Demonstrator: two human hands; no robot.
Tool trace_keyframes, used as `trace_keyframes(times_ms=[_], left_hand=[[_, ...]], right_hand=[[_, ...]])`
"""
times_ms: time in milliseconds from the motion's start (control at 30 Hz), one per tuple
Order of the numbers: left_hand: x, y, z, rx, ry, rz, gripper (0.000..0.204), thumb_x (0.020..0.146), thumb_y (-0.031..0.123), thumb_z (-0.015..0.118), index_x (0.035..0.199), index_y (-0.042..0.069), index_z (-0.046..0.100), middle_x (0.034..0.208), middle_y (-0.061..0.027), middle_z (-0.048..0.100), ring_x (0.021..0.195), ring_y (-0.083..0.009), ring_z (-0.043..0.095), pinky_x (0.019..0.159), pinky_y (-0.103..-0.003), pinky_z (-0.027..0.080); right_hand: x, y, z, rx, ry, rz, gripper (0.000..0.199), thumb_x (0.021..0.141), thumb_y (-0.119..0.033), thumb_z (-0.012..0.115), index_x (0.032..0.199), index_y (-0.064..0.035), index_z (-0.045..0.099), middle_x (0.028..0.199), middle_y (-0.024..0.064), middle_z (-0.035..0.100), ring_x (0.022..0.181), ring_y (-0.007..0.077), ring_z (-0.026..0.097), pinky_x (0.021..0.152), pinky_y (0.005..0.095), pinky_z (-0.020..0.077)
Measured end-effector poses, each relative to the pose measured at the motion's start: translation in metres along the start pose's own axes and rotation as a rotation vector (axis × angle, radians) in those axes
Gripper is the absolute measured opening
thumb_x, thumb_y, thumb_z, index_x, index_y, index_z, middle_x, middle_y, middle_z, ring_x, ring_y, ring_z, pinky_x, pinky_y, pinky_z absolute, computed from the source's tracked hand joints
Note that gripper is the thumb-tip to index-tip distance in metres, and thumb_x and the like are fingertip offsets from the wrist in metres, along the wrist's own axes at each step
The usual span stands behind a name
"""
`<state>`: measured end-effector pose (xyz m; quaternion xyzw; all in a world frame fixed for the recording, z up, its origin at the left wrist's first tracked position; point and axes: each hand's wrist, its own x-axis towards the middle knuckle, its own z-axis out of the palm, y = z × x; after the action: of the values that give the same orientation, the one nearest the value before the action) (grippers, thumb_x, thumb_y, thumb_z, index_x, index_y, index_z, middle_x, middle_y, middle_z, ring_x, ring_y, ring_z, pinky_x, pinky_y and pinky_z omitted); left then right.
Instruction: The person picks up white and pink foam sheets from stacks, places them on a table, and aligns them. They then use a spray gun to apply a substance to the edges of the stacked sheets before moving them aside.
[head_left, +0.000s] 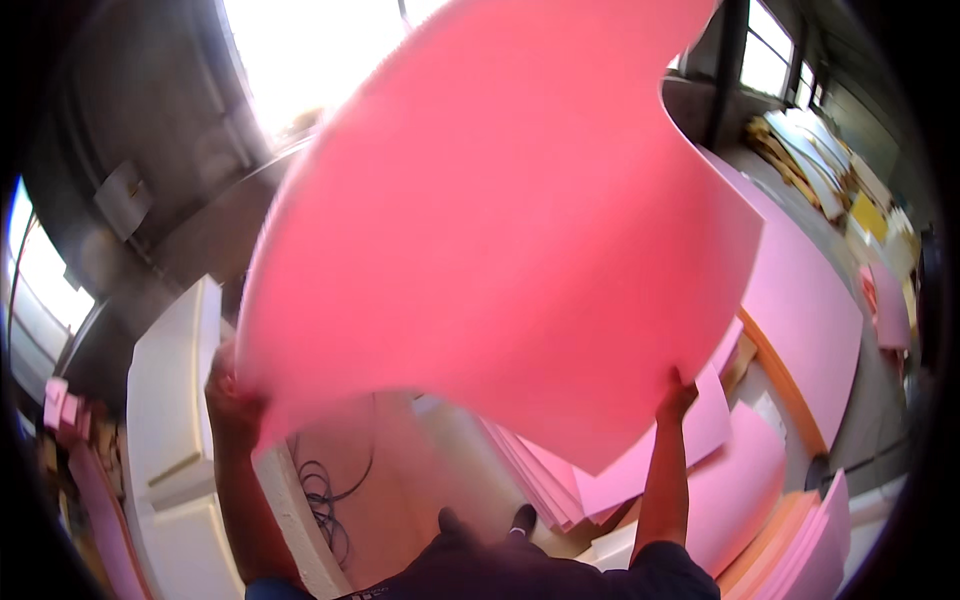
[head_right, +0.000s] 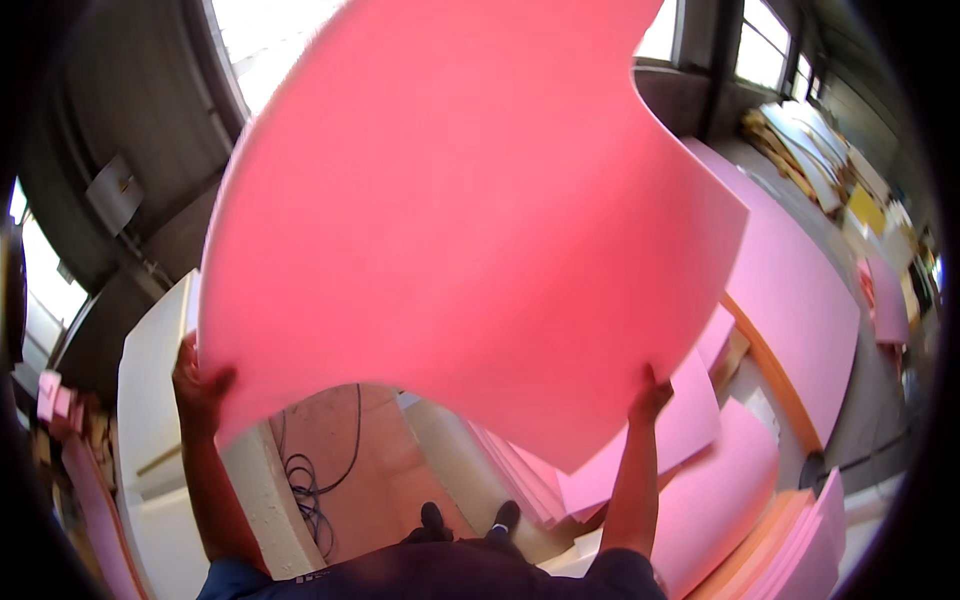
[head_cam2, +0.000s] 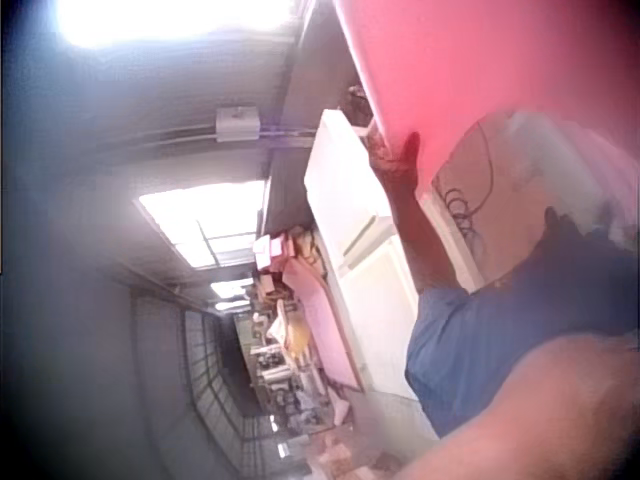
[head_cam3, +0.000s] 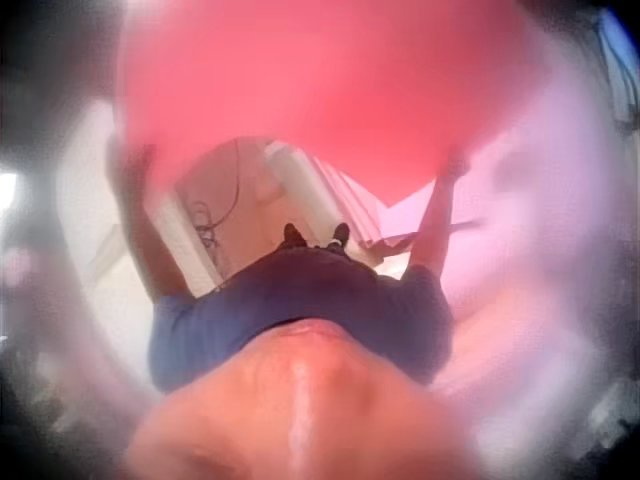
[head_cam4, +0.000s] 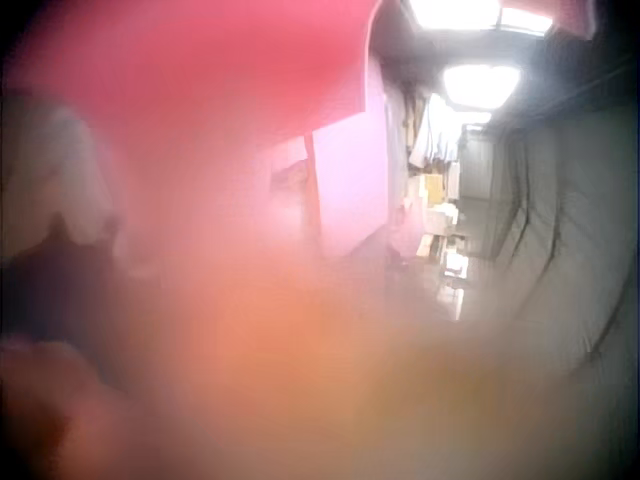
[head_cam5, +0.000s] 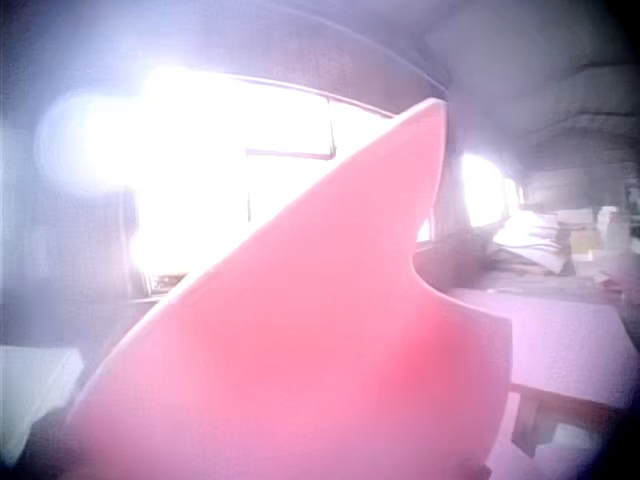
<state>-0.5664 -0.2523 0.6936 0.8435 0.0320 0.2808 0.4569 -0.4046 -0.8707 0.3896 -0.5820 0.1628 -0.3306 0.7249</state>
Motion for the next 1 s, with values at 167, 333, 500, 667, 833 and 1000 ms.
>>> trace_keyframes(times_ms=[167, 333, 500, 667, 833, 1000], left_hand=[[-0.040, -0.050, -0.032, -0.015, -0.281, -0.199, 0.071, 0.076, 0.040, 0.083, 0.129, 0.001, 0.055, 0.112, -0.0135, 0.066, 0.101, -0.0198, 0.063, 0.086, -0.035, 0.052], [-0.081, -0.122, 0.035, 0.069, -0.019, -0.109, 0.026, 0.090, 0.027, 0.068, 0.104, 0.005, 0.069, 0.089, -0.0174, 0.071, 0.080, -0.0278, 0.069, 0.073, -0.040, 0.053], [-0.160, -0.140, 0.015, 0.151, 0.067, -0.404, 0.030, 0.088, 0.034, 0.067, 0.102, 0.008, 0.070, 0.088, -0.0216, 0.068, 0.085, -0.0403, 0.066, 0.075, -0.046, 0.051], [-0.210, -0.129, -0.002, 0.171, 0.162, -0.475, 0.029, 0.087, 0.032, 0.069, 0.101, 0.006, 0.069, 0.087, -0.0223, 0.068, 0.084, -0.0406, 0.066, 0.074, -0.047, 0.051], [-0.272, -0.089, -0.034, 0.186, 0.381, -0.568, 0.031, 0.084, 0.025, 0.072, 0.103, 0.001, 0.066, 0.087, -0.0247, 0.067, 0.084, -0.0385, 0.067, 0.075, -0.045, 0.050], [-0.346, -0.006, -0.069, 0.148, 0.690, -0.506, 0.038, 0.086, 0.016, 0.071, 0.118, 0.000, 0.060, 0.101, -0.0188, 0.068, 0.095, -0.0231, 0.065, 0.084, -0.038, 0.049]], right_hand=[[-0.029, -0.049, 0.035, 0.001, -0.441, 0.435, 0.055, 0.086, -0.008, 0.070, 0.135, 0.0038, 0.047, 0.122, 0.0131, 0.060, 0.108, 0.0287, 0.059, 0.089, 0.0408, 0.0532], [0.019, -0.078, 0.147, -0.741, -0.449, -0.184, 0.033, 0.088, -0.016, 0.070, 0.116, 0.0013, 0.064, 0.099, 0.0161, 0.071, 0.086, 0.0346, 0.067, 0.077, 0.0422, 0.0543], [-0.031, -0.172, 0.187, -1.034, -0.408, -0.636, 0.026, 0.087, -0.020, 0.069, 0.107, -0.0024, 0.071, 0.097, 0.0193, 0.072, 0.086, 0.0372, 0.069, 0.073, 0.0443, 0.0522], [-0.030, -0.225, 0.232, -1.071, -0.494, -0.705, 0.035, 0.093, -0.031, 0.062, 0.112, -0.0024, 0.069, 0.098, 0.0174, 0.072, 0.088, 0.0367, 0.069, 0.075, 0.0427, 0.0538], [-0.032, -0.228, 0.310, -0.866, -0.597, -0.894, 0.039, 0.095, -0.036, 0.059, 0.113, -0.0032, 0.069, 0.098, 0.0166, 0.072, 0.088, 0.0355, 0.069, 0.077, 0.0421, 0.0543], [-0.057, -0.236, 0.409, -0.599, -0.785, -0.974, 0.043, 0.096, -0.040, 0.056, 0.115, -0.0039, 0.068, 0.099, 0.0158, 0.072, 0.089, 0.0343, 0.070, 0.079, 0.0415, 0.0548]])
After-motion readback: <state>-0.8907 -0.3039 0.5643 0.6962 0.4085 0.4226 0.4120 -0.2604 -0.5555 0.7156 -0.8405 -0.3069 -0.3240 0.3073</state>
